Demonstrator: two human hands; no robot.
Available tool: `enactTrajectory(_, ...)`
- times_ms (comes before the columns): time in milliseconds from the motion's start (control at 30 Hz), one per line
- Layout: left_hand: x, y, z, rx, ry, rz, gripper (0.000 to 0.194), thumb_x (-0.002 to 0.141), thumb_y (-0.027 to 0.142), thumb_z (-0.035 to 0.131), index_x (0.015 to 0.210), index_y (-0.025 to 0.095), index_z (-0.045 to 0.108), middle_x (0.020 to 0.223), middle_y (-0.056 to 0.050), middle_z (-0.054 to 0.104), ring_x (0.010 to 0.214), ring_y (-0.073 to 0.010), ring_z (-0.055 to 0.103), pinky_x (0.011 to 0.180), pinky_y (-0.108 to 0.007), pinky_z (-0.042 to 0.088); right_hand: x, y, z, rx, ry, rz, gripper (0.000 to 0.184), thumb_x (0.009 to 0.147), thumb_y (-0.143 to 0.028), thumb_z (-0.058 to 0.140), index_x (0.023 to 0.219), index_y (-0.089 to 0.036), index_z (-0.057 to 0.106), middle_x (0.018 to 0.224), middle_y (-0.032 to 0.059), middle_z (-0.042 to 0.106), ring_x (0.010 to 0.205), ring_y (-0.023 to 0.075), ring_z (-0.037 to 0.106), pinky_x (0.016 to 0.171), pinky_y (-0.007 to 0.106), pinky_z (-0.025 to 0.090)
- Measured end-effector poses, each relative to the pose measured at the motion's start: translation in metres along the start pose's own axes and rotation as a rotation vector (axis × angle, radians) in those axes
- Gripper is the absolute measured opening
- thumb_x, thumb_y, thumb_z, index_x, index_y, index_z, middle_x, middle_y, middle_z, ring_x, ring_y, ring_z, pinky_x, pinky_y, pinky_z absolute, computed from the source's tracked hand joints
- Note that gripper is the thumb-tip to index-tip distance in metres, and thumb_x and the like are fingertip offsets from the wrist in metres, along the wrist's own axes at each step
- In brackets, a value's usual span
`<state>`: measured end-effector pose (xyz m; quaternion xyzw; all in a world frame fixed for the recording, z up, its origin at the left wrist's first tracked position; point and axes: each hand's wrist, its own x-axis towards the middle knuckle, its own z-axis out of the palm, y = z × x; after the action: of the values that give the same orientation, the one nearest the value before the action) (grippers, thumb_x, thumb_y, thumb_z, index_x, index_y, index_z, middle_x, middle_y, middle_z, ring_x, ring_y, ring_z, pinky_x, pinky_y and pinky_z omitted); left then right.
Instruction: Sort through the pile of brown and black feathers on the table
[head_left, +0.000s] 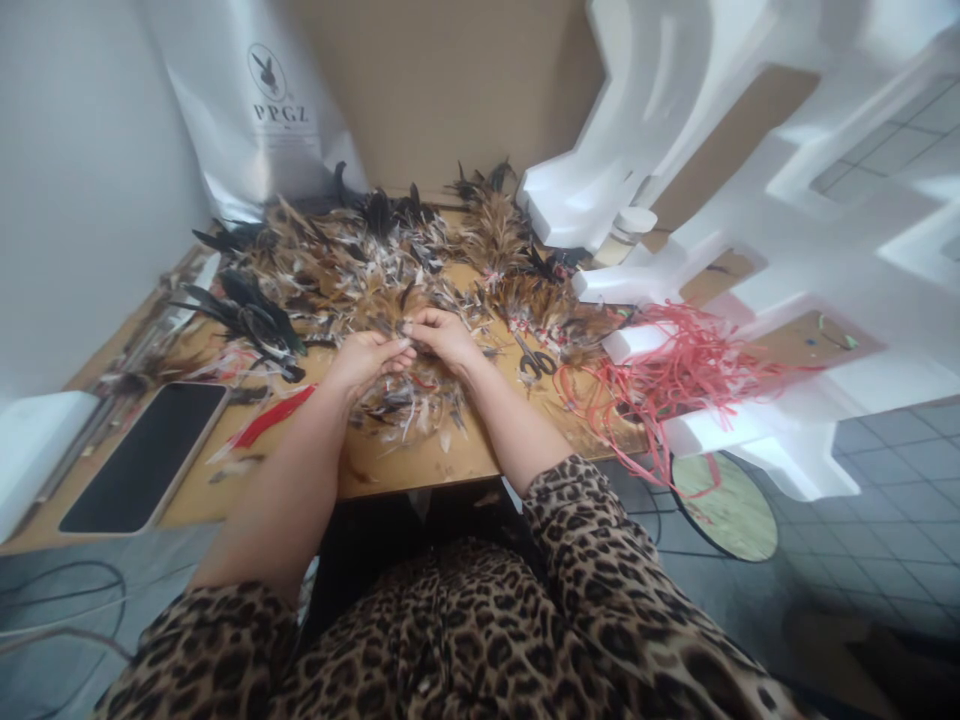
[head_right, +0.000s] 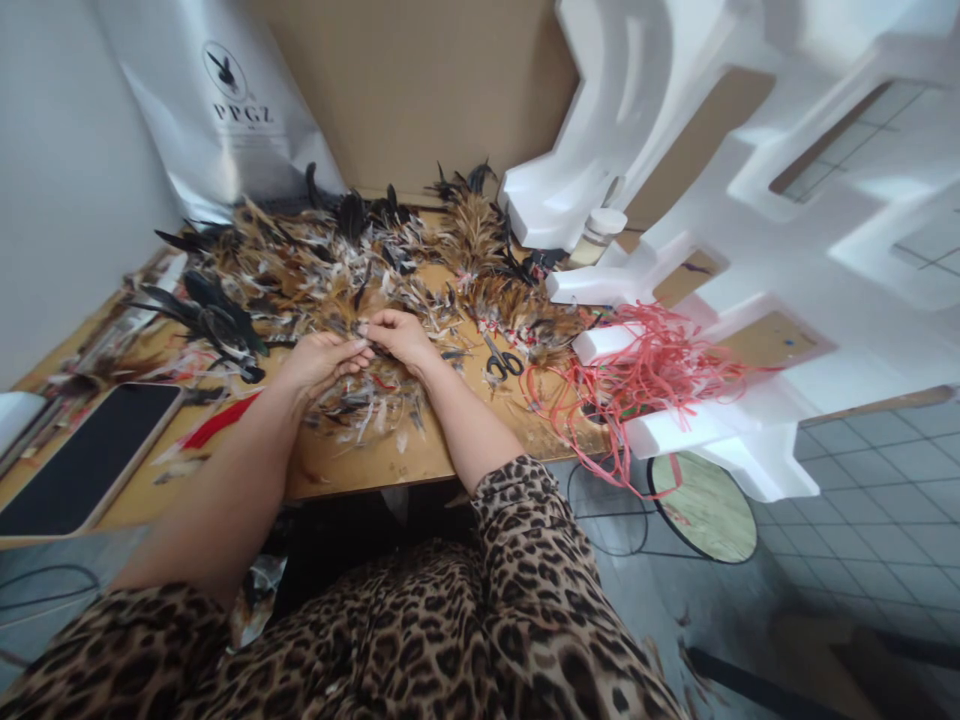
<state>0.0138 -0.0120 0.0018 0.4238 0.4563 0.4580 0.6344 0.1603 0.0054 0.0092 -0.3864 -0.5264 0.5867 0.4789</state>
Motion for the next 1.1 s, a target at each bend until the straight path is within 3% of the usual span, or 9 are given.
enactTrajectory(300, -0.001, 0.003, 0.001, 0.292, 0.077, 0.120, 0.019, 0.059, 0.022, 0.077, 0.056, 0.010, 0.063, 0.052, -0.010, 0.065, 0.041, -0.0167, 0.059, 0.045, -0.025, 0.046, -0.005, -0.005, -0.006, -0.484, -0.065, -0.191, 0.027, 0.064, -0.038, 0.066, 0.064, -0.012, 0.058, 0.058, -0.0030, 0.050, 0.057, 0.0071, 0.043, 0.053, 0.019, 0.034)
enactTrajectory(500, -0.003, 0.004, 0.004, 0.297, 0.043, 0.156, 0.011, 0.067, 0.018, 0.068, 0.061, 0.010, 0.064, 0.055, -0.009, 0.065, 0.044, -0.0161, 0.060, 0.050, -0.028, 0.050, -0.004, 0.000, -0.002, -0.355, -0.031, -0.247, 0.028, 0.068, -0.040, 0.065, 0.074, -0.012, 0.063, 0.068, 0.0015, 0.059, 0.064, 0.0108, 0.051, 0.062, 0.022, 0.042)
enactTrajectory(767, -0.002, 0.005, 0.006, 0.241, 0.046, 0.160, 0.011, 0.066, 0.017, 0.068, 0.059, 0.009, 0.065, 0.055, -0.009, 0.065, 0.045, -0.0138, 0.059, 0.051, -0.027, 0.050, -0.008, -0.011, -0.004, -0.514, -0.043, -0.288, 0.031, 0.074, -0.041, 0.059, 0.058, -0.014, 0.056, 0.059, 0.0002, 0.054, 0.060, 0.0097, 0.045, 0.060, 0.021, 0.039)
enactTrajectory(933, -0.004, 0.009, 0.003, 0.260, 0.060, 0.193, 0.016, 0.068, 0.022, 0.067, 0.062, 0.008, 0.066, 0.055, -0.008, 0.064, 0.046, -0.0117, 0.059, 0.049, -0.023, 0.049, -0.007, -0.015, -0.004, -0.490, -0.006, -0.242, 0.026, 0.070, -0.036, 0.062, 0.065, -0.011, 0.058, 0.058, -0.0020, 0.051, 0.058, 0.0078, 0.043, 0.057, 0.020, 0.036)
enactTrajectory(1000, -0.001, 0.009, -0.001, 0.216, 0.120, 0.223, 0.018, 0.068, 0.025, 0.068, 0.065, 0.007, 0.067, 0.059, -0.008, 0.066, 0.047, -0.0105, 0.059, 0.048, -0.021, 0.048, -0.006, -0.016, -0.009, -0.444, -0.043, -0.194, 0.024, 0.068, -0.033, 0.063, 0.075, -0.010, 0.061, 0.061, -0.0024, 0.054, 0.057, 0.0065, 0.044, 0.057, 0.019, 0.037)
enactTrajectory(1100, 0.004, 0.009, -0.008, 0.099, 0.232, 0.247, 0.018, 0.066, 0.025, 0.070, 0.067, 0.007, 0.067, 0.069, -0.010, 0.069, 0.049, -0.0081, 0.059, 0.047, -0.017, 0.046, -0.007, -0.019, -0.018, -0.487, -0.232, -0.130, 0.022, 0.066, -0.027, 0.063, 0.078, -0.009, 0.064, 0.068, -0.0002, 0.061, 0.060, 0.0063, 0.049, 0.062, 0.020, 0.040)
